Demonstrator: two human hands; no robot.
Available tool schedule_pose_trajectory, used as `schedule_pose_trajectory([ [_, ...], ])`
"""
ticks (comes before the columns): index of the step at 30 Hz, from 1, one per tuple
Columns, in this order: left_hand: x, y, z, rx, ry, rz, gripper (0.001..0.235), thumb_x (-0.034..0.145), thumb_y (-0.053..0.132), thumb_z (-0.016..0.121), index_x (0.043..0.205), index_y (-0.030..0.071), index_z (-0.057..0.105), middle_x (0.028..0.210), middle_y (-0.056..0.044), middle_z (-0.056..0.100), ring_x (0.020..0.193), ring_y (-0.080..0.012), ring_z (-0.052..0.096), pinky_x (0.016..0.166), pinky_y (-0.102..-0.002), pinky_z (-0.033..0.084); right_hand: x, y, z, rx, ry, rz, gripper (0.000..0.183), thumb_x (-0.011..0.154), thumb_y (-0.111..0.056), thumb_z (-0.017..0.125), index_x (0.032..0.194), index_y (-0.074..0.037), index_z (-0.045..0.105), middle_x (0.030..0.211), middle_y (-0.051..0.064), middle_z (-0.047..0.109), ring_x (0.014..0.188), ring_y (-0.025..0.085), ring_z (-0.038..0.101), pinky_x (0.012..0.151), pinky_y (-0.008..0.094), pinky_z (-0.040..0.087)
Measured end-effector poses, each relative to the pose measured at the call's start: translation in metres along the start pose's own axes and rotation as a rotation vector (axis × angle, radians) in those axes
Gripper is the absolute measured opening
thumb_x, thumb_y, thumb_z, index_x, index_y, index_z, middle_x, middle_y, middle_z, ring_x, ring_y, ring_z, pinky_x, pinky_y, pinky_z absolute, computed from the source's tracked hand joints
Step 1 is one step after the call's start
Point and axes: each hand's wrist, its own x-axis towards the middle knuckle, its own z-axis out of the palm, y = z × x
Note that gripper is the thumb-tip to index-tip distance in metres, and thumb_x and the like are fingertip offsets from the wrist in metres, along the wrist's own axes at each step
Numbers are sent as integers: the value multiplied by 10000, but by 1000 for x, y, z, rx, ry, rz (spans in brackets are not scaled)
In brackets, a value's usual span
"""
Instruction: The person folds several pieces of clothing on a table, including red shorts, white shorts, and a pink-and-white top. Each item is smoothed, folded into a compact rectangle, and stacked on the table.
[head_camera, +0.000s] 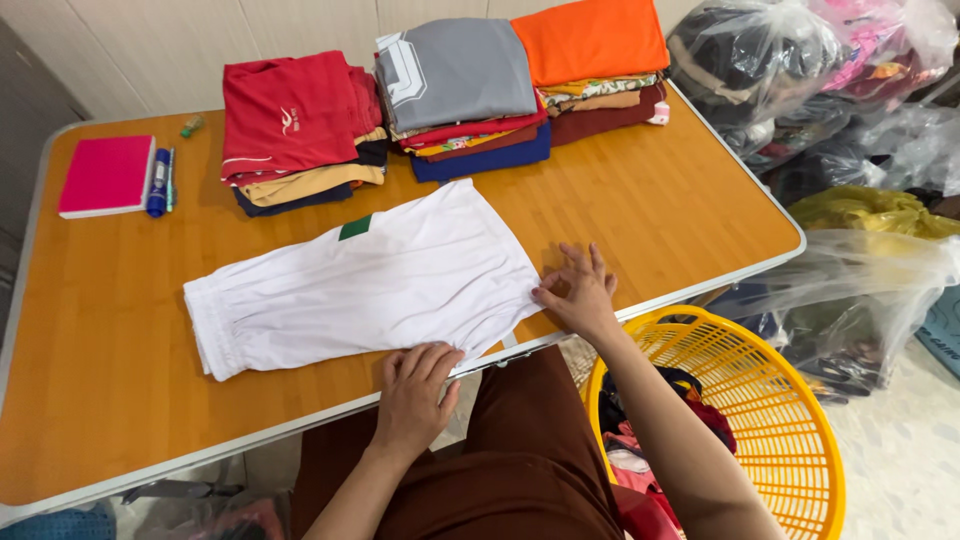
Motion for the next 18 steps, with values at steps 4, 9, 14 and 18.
schedule_pose_trajectory([
  [4,0,1,-2,2,-15,-11,373,879,236,705,1236,144,648,1278,-4,629,1249,-199,527,1062,-449,328,7,-1,0,86,45,-10,189,734,-349,794,825,-185,766,1568,7,484,1559,397,154,1144,680,120],
  [9,-1,-1,0,-17,-32,-33,349,904,242,681,1241,157,649,1270,1,638,1249,-189,531,1065,-440,325,-10,17,-1,44,181,-35,180,789,-289,761,929,-176,745,1553,21,515,1545,425,216,1168,677,152],
  [14,-1,-2,3,-27,13,-41,394,901,253,678,1272,127,640,1265,-37,635,1229,-209,551,1055,-442,328,-35,9,-8,-6,166,-229,374,778,-257,747,1142,-180,716,1531,55,473,1482,376,306,1136,639,233],
  [18,0,-1,2,-54,35,-69,336,890,259,697,1189,113,648,1214,-38,647,1189,-220,570,1041,-439,343,-35,-9,-16,-64,67,-450,370,815,-205,698,1182,-241,737,1532,40,480,1476,336,348,1161,588,283],
])
